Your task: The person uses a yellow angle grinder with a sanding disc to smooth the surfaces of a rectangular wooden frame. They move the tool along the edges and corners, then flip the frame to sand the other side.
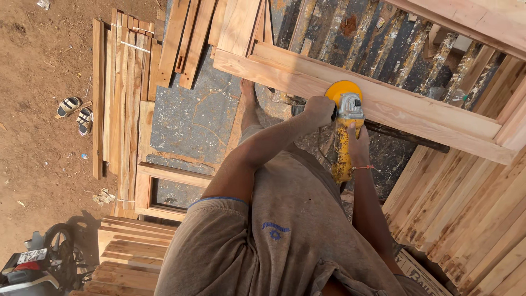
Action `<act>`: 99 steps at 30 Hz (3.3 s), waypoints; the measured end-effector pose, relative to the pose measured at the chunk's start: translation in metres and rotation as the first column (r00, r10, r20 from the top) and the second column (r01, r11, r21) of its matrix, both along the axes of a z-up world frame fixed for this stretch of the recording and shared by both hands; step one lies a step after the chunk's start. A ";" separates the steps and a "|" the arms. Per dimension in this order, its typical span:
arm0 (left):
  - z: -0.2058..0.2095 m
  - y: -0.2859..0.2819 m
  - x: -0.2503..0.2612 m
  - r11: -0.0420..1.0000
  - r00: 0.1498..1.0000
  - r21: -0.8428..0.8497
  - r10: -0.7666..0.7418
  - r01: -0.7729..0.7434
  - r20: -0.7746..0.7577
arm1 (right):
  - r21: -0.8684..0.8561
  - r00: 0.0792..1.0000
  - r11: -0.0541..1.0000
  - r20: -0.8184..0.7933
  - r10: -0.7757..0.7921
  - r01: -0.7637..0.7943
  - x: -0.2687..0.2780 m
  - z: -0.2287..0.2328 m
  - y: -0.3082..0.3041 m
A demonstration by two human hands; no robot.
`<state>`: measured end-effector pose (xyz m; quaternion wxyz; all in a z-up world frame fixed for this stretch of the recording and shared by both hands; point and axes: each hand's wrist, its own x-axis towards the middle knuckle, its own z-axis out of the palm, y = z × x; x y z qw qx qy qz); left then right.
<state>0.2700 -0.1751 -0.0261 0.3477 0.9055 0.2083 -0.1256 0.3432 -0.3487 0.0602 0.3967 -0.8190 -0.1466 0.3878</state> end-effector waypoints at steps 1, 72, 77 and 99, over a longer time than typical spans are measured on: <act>0.006 0.013 -0.004 1.000 0.999 -0.013 0.021 -0.021 -0.038 | -0.019 0.999 0.999 0.021 0.045 -0.044 -0.002 0.003 0.013; -0.021 0.317 0.179 0.999 0.979 0.022 -0.033 0.039 -0.202 | -0.054 0.991 0.998 0.131 -0.016 0.023 0.174 -0.027 0.294; -0.026 0.236 0.270 0.993 0.983 0.059 -0.094 0.105 -0.156 | -0.081 0.991 0.994 0.116 -0.066 0.075 0.257 -0.027 0.212; -0.012 0.116 0.359 0.989 0.952 0.133 -0.027 0.070 -0.306 | -0.027 0.992 0.999 0.122 -0.034 0.038 0.353 -0.036 0.099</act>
